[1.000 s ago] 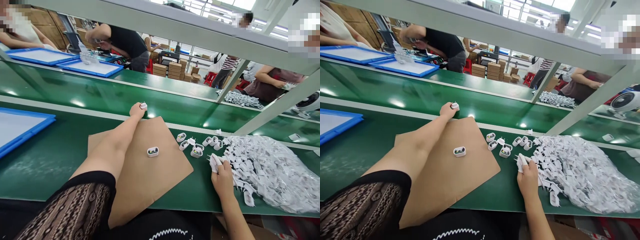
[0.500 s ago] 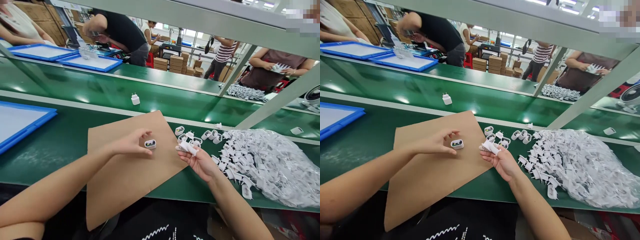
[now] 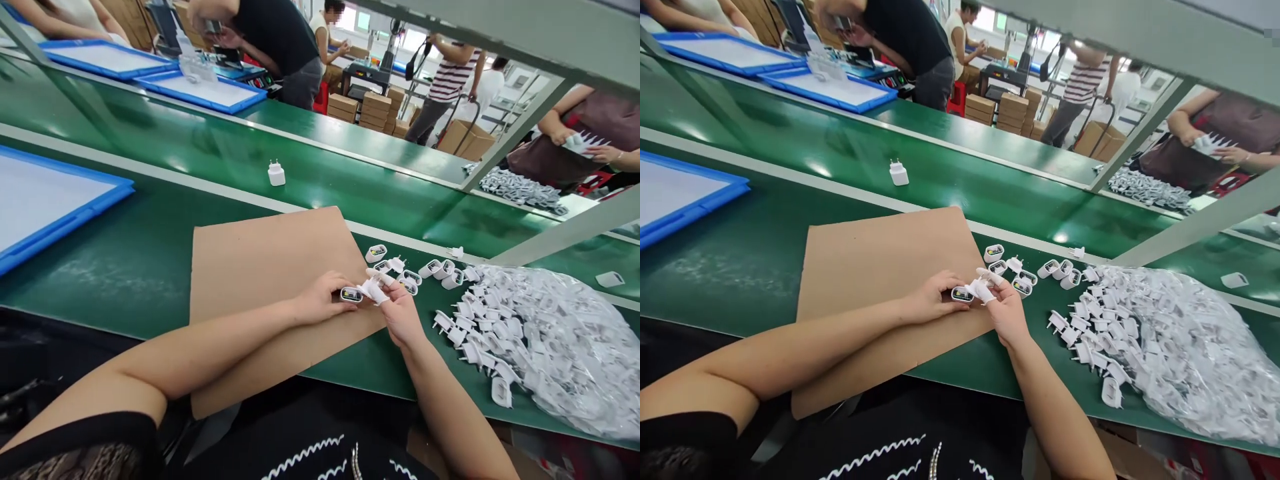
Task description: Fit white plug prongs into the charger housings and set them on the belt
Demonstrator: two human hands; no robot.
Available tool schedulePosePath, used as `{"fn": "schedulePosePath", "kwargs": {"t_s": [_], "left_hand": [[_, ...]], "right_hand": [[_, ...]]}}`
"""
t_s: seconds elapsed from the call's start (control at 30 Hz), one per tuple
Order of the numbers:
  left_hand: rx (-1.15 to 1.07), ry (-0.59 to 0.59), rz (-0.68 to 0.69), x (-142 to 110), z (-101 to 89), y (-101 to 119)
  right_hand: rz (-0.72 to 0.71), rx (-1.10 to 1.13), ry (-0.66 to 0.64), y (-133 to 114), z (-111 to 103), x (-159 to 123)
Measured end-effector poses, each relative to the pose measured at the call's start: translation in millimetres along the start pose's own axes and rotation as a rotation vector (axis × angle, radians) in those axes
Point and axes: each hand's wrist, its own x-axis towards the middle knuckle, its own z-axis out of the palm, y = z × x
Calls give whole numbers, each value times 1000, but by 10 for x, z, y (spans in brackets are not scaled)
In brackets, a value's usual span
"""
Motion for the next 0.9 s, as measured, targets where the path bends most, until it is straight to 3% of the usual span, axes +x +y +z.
{"fn": "schedulePosePath", "kwargs": {"t_s": [0.17, 0.23, 0.4, 0.53, 0.7, 0.9], "left_hand": [[-85, -8, -48, 35, -125, 2], [-122, -61, -57, 43, -170, -19], [-121, -87, -59, 20, -253, -28], [-98, -95, -64, 15, -249, -10], [-141, -184, -36, 1, -192, -27], [-86, -60, -81, -3, -151, 13]], "right_hand": [[-83, -89, 36, 51, 11, 10], [-124, -157, 46, 83, 35, -6], [-91, -298, 2, 113, 60, -71], [-94, -263, 27, 93, 52, -83], [-249, -363, 115, 78, 34, -82], [-65, -157, 39, 66, -31, -46]]}}
